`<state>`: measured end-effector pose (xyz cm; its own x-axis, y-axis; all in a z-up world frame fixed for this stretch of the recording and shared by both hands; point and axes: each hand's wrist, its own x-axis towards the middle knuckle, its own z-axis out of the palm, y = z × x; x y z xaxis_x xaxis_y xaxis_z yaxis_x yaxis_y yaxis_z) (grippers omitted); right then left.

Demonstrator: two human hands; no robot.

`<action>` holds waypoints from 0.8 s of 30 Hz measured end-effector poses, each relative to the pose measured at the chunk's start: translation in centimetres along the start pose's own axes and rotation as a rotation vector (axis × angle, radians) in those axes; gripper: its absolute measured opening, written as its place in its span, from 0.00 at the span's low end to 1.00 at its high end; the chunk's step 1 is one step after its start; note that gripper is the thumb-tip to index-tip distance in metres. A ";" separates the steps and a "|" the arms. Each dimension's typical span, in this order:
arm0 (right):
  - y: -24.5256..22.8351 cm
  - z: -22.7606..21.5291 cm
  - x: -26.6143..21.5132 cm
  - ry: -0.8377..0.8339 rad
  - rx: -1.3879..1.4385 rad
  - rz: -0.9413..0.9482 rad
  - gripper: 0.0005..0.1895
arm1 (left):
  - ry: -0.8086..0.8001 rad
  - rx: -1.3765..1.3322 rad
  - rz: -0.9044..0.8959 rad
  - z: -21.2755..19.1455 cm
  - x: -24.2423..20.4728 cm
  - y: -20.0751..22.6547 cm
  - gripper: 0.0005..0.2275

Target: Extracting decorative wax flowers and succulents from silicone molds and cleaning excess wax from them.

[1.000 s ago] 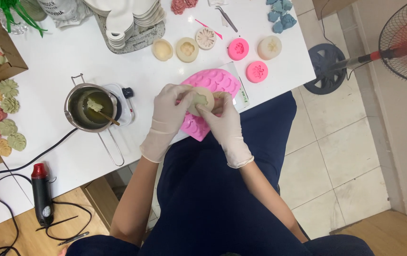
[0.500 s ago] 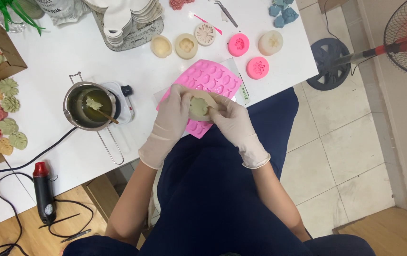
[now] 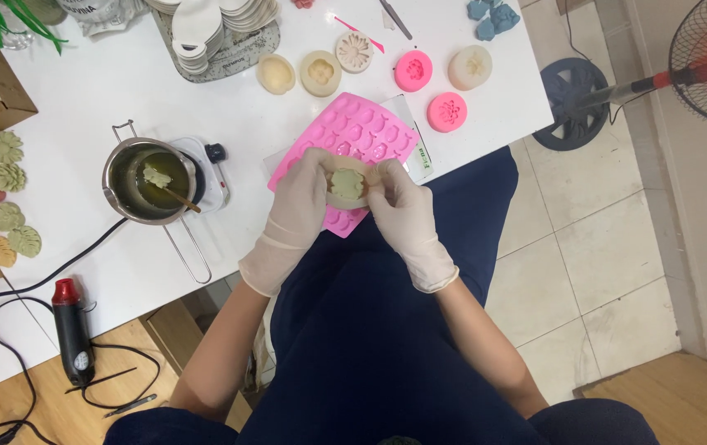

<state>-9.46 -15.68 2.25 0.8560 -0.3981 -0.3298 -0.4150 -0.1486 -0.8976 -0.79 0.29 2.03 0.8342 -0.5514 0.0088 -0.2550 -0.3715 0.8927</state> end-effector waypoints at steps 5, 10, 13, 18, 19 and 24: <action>1.8 0.9 1.4 0.038 -0.099 -0.071 0.06 | -0.009 0.108 -0.027 2.1 0.2 -2.8 0.07; 2.2 1.5 1.9 0.113 -0.151 -0.164 0.09 | 0.062 0.373 0.044 3.8 -0.1 -3.9 0.10; 1.4 1.8 1.4 0.140 -0.197 -0.114 0.09 | 0.135 0.451 0.084 4.2 -0.9 -3.4 0.13; 1.8 2.3 1.1 0.262 -0.240 -0.185 0.09 | 0.234 0.833 0.125 2.2 -0.9 -0.6 0.14; 1.8 2.0 1.2 0.260 -0.241 -0.183 0.09 | 0.233 0.831 0.122 2.2 -0.7 -0.3 0.14; 1.1 1.4 0.8 0.263 -0.494 -0.327 0.12 | 0.175 0.844 0.005 2.3 -1.4 0.4 0.18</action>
<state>-8.80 -14.85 0.61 0.8839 -0.4613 0.0766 -0.2927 -0.6734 -0.6789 -3.16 -0.82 1.33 0.8778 -0.4571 0.1434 -0.4791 -0.8386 0.2593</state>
